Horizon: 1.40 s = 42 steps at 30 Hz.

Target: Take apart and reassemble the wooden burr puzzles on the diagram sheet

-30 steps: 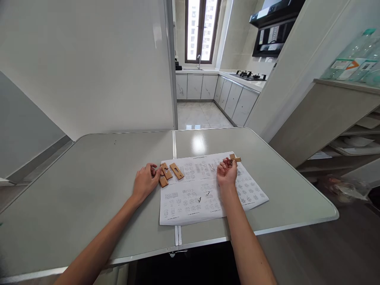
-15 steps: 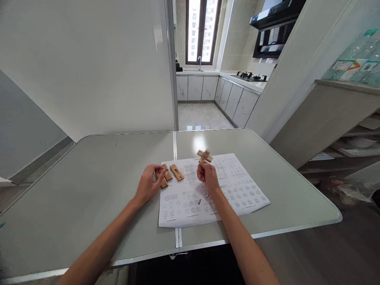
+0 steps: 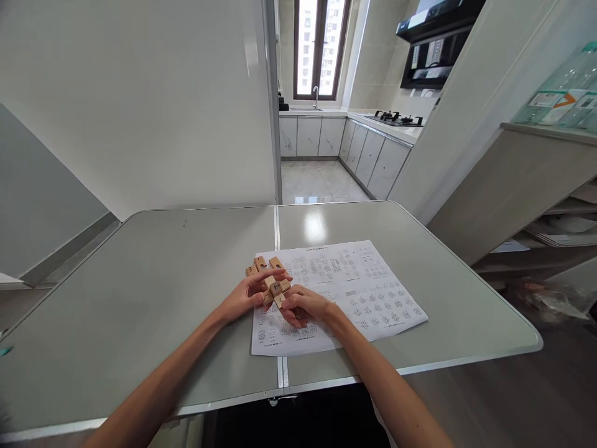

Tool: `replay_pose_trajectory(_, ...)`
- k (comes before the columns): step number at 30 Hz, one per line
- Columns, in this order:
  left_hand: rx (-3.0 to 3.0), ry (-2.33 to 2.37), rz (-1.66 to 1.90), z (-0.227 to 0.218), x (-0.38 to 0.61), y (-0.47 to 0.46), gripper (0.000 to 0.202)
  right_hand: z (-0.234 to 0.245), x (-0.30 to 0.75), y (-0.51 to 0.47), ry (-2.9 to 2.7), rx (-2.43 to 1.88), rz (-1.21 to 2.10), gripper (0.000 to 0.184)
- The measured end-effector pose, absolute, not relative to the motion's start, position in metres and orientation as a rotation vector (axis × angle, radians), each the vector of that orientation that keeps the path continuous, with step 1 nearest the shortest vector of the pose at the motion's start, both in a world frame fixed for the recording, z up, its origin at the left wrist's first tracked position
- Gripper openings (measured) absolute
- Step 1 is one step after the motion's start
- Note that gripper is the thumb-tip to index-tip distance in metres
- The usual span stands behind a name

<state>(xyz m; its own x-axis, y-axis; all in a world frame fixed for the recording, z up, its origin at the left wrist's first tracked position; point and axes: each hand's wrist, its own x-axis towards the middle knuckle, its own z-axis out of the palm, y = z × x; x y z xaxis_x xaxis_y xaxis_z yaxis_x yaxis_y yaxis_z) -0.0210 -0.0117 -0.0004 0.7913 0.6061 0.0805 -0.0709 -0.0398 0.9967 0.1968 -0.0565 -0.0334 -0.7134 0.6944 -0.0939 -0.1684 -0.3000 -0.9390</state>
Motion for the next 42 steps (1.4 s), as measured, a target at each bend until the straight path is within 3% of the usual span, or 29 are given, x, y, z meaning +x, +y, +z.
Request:
replay_pose_trajectory(4,1.436,0.416,0.531,-0.006,-0.021,-0.011,0.091,-0.040,0.195,-0.054,-1.348,-0.595,2.094,0.033)
replay_pose_trajectory(11,1.451,0.568,0.674,-0.010,-0.024,-0.005,0.083,-0.037,0.191,-0.052,-1.327,-0.592,1.942,0.044)
replay_pose_trajectory(27,1.537,0.703,0.755,-0.009,-0.024,-0.005,0.072,-0.023,0.193,-0.057,-1.551,-0.787,1.528,0.039)
replay_pose_trajectory(42,1.610,0.778,0.820,-0.007,-0.019,-0.011,0.074,-0.022,0.189,-0.061,-1.709,-0.993,1.089,0.037)
